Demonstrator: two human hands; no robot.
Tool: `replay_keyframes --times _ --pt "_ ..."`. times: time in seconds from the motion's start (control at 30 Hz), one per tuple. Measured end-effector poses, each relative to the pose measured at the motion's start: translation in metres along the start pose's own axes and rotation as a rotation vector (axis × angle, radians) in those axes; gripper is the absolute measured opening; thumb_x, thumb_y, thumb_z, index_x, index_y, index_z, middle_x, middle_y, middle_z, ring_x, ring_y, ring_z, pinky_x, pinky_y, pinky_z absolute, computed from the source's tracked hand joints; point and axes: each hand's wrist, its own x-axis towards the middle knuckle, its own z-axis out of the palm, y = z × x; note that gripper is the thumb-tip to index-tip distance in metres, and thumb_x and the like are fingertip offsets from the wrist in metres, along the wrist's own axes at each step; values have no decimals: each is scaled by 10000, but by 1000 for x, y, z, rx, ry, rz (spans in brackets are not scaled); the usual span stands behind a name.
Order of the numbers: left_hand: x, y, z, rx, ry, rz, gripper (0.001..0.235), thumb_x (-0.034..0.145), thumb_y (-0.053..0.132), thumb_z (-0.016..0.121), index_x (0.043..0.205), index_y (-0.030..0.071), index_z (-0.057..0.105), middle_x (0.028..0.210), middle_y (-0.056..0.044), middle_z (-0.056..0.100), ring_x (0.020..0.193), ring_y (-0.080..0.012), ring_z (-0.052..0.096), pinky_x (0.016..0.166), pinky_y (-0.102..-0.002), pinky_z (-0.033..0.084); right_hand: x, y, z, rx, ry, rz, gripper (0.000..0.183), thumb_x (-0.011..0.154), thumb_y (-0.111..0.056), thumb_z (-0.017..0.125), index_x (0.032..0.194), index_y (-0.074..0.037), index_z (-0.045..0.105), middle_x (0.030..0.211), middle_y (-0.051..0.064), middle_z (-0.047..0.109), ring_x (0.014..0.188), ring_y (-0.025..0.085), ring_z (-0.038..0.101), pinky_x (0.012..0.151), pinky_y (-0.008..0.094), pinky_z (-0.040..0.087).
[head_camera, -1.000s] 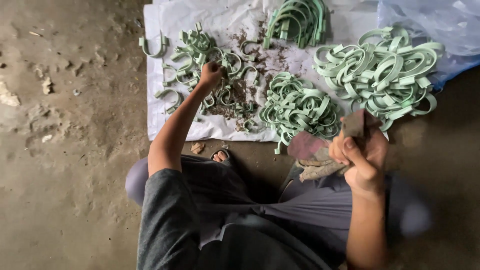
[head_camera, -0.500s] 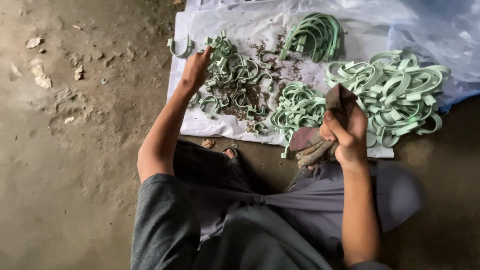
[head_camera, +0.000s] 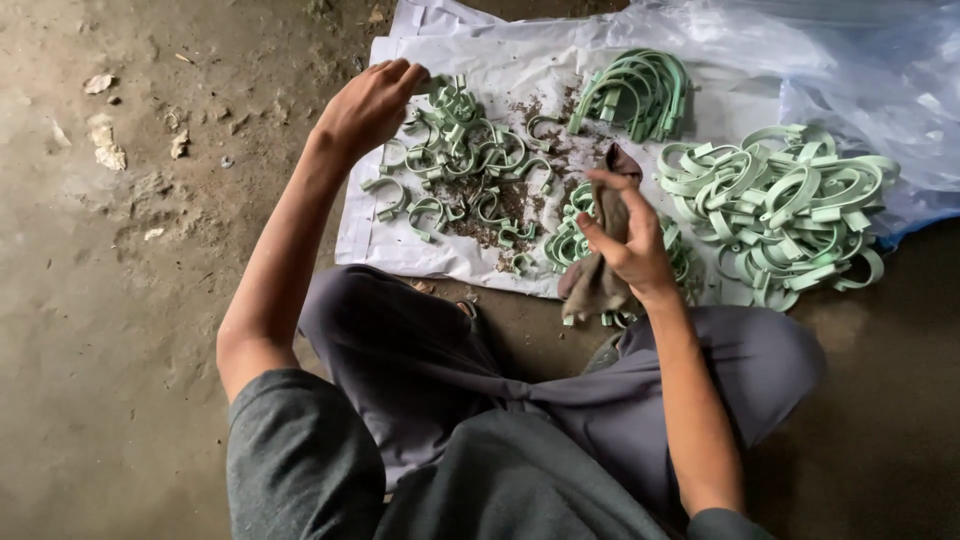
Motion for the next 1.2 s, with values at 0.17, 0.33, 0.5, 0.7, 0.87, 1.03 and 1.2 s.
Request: replay_keyframes --times 0.17,0.33,0.5,0.7,0.87,1.03,1.2 --pt "13 27 -26 -86 71 67 424 886 -231 592 1263 -56 679 995 -214 669 651 -248 672 541 -329 642 15 20 8 -314 2 -122 336 1003 -256 680 1304 -120 623 648 -89 355 558 76 304 537 233 250" --pt "12 82 -23 -226 58 268 281 728 -207 656 968 -63 685 936 -211 678 795 -384 690 625 -400 594 41 26 25 -606 187 -518 439 935 -39 765 1361 -79 667 1409 229 566 1348 415 497 1138 542 352" --pt "9 115 -12 -230 39 315 259 832 -100 678 1041 54 677 1013 -139 656 852 -305 703 699 -370 617 38 34 40 -746 112 -387 471 990 -44 685 1434 -167 587 1353 253 405 1167 507 529 961 594 476" --pt "4 118 0 -193 149 412 215 937 -16 669 1103 121 675 1054 -122 633 975 -290 725 868 -373 606 41 55 38 -812 98 -269 263 982 -217 748 1236 -239 683 1112 149 478 932 470 684 747 550 589" --pt "8 109 -4 -145 148 464 277 953 -29 642 1184 112 702 1054 -165 694 1019 -278 731 963 -382 593 52 88 40 -758 129 -278 194 995 -320 740 1175 -259 704 1074 156 533 923 473 689 732 531 586" --pt "-16 54 57 62 533 441 139 931 47 756 873 142 672 1071 -38 738 595 -183 593 638 -342 539 50 35 52 -734 251 -355 249 1019 -318 719 1157 -111 709 1045 268 582 977 505 683 832 553 560" --pt "-57 20 100 272 88 -174 448 746 78 799 1157 155 637 793 -64 708 581 -281 622 613 -447 469 59 99 30 -612 326 -389 245 1005 -302 739 1138 -96 739 1002 256 633 1015 484 671 903 515 531"
